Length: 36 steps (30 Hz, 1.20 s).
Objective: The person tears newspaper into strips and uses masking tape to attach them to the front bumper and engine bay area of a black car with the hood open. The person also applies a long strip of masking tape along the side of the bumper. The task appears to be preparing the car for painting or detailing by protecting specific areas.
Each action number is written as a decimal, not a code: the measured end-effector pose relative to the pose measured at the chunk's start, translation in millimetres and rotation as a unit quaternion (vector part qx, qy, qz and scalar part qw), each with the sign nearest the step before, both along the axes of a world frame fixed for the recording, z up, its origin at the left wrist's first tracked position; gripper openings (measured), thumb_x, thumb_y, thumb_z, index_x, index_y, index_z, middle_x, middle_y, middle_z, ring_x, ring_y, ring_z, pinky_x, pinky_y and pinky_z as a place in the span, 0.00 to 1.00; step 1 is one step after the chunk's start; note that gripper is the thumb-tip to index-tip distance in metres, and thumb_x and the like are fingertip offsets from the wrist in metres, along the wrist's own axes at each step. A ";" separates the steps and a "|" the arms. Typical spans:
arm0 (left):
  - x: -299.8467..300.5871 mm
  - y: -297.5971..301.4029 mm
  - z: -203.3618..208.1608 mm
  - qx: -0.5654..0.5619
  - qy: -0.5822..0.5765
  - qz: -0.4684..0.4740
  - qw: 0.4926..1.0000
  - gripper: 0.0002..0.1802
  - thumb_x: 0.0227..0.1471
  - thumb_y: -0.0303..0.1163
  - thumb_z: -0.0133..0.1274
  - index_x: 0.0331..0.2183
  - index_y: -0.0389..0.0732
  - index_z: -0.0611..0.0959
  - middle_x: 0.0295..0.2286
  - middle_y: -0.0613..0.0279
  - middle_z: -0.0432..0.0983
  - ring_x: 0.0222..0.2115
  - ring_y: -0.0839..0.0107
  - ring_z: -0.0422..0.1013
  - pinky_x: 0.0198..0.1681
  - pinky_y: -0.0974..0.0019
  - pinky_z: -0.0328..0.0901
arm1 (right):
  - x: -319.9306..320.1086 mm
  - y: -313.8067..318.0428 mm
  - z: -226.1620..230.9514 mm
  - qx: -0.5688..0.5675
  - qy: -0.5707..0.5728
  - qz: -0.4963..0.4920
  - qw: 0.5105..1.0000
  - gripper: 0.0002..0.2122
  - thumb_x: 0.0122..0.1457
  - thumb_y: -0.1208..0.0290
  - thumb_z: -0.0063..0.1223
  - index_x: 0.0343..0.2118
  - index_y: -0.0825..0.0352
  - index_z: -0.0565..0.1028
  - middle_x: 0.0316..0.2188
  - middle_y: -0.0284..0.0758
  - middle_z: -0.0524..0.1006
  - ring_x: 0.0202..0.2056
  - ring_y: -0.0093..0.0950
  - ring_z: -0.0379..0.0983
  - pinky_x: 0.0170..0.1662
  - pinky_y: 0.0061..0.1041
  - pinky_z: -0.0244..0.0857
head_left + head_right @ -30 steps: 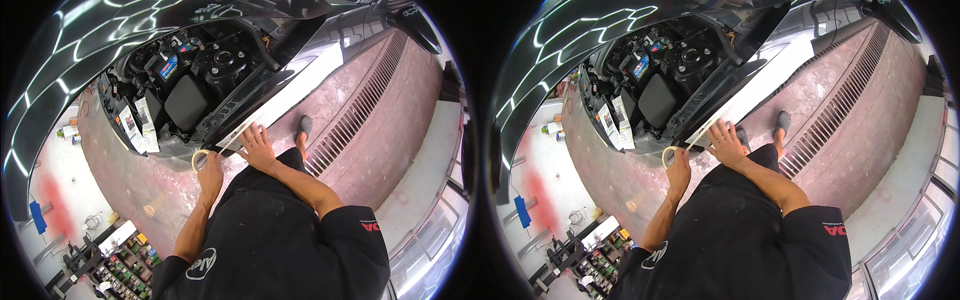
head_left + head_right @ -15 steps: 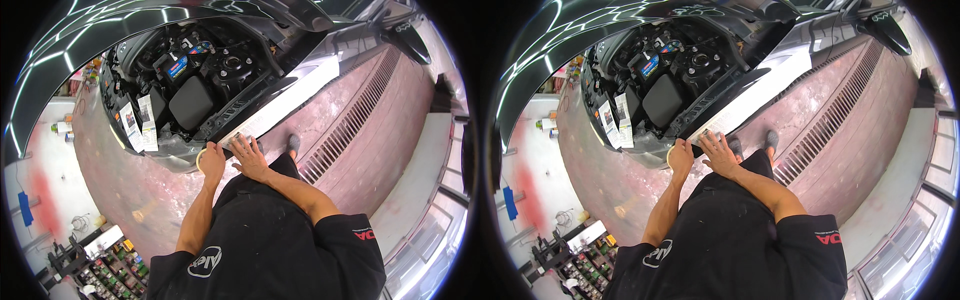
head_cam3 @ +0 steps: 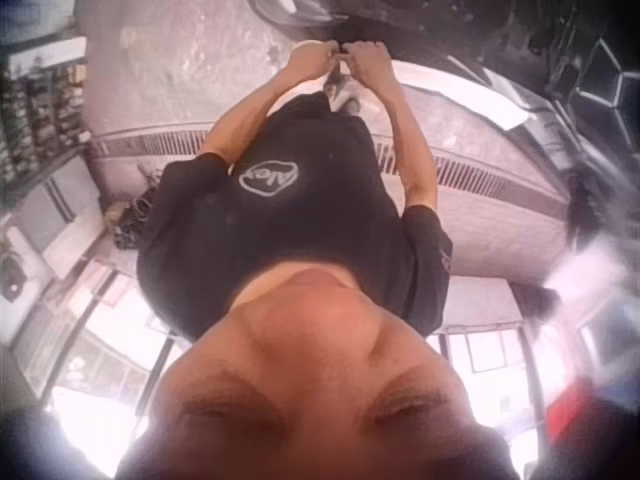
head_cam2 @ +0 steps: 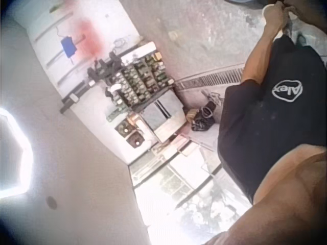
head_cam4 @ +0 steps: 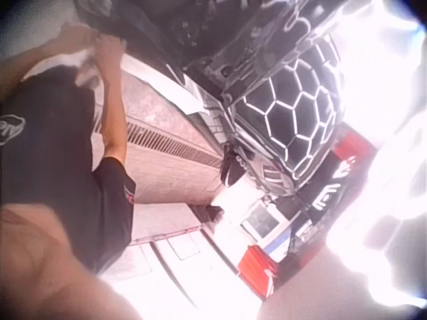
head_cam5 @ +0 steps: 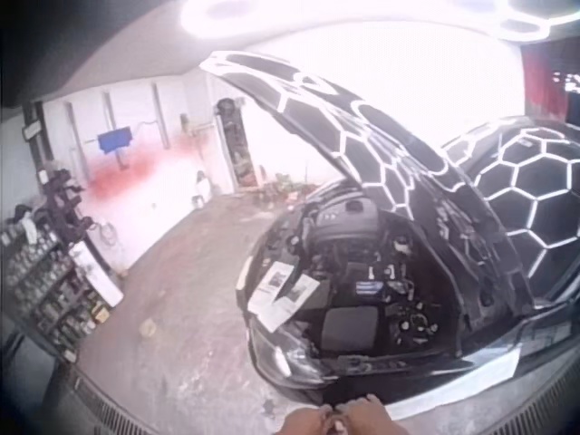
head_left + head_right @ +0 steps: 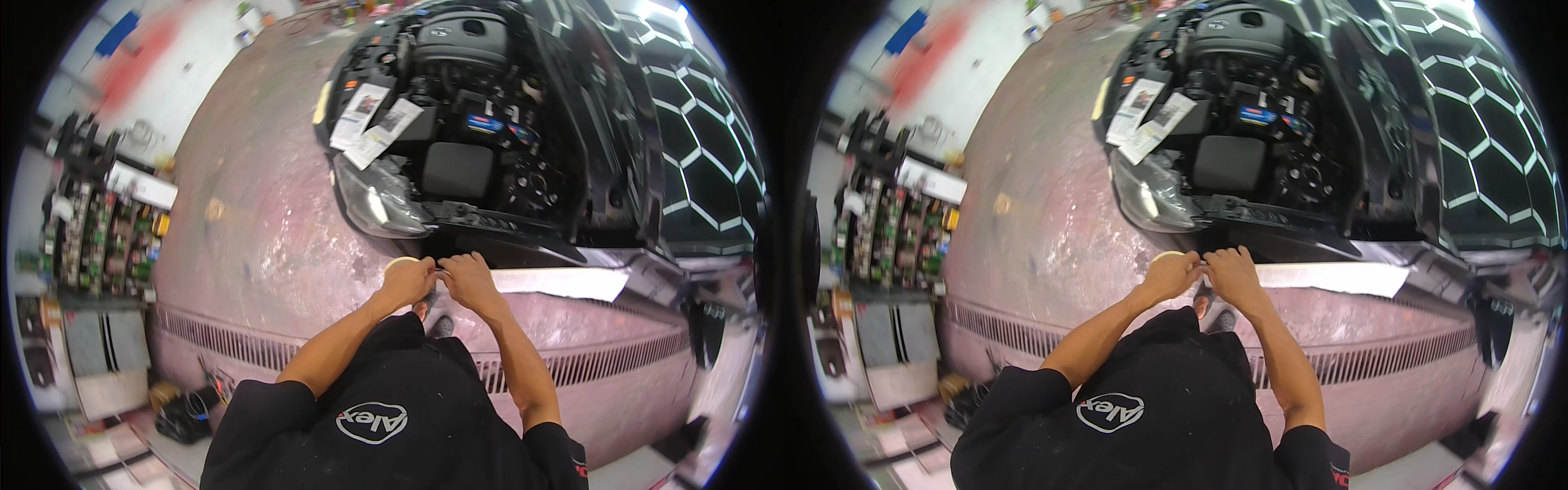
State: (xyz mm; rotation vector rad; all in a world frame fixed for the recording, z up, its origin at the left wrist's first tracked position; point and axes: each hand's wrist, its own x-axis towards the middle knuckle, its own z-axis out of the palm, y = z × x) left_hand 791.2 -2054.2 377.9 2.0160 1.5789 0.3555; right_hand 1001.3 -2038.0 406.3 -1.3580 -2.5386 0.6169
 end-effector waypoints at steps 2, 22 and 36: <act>-0.4 -21.6 7.2 0.006 -0.020 0.011 1.000 0.15 0.64 0.46 0.58 0.43 0.45 0.85 0.28 0.47 0.85 0.31 0.41 0.81 0.38 0.38 0.72 | -0.5 -1.1 17.2 -0.044 0.039 0.034 0.998 0.11 0.67 0.65 0.59 0.46 0.63 0.85 0.40 0.40 0.85 0.46 0.44 0.81 0.54 0.49 0.69; -240.5 -57.6 134.2 -0.156 -0.495 -0.001 0.855 0.57 0.57 0.60 0.71 0.77 0.50 0.63 0.54 0.54 0.68 0.48 0.63 0.70 0.54 0.58 0.68 | -81.4 -59.6 238.8 0.136 0.185 -0.098 0.968 0.03 0.69 0.79 0.57 0.42 0.71 0.79 0.34 0.43 0.77 0.38 0.36 0.74 0.46 0.35 0.69; -454.0 23.2 112.5 -0.286 -0.571 0.201 0.743 0.16 0.69 0.35 0.63 0.51 0.34 0.87 0.40 0.66 0.85 0.39 0.79 0.79 0.43 0.69 0.74 | -470.3 84.6 108.0 -0.054 0.286 -0.048 0.956 0.29 0.66 0.74 0.63 0.70 0.67 0.69 0.58 0.49 0.79 0.50 0.48 0.82 0.51 0.38 0.77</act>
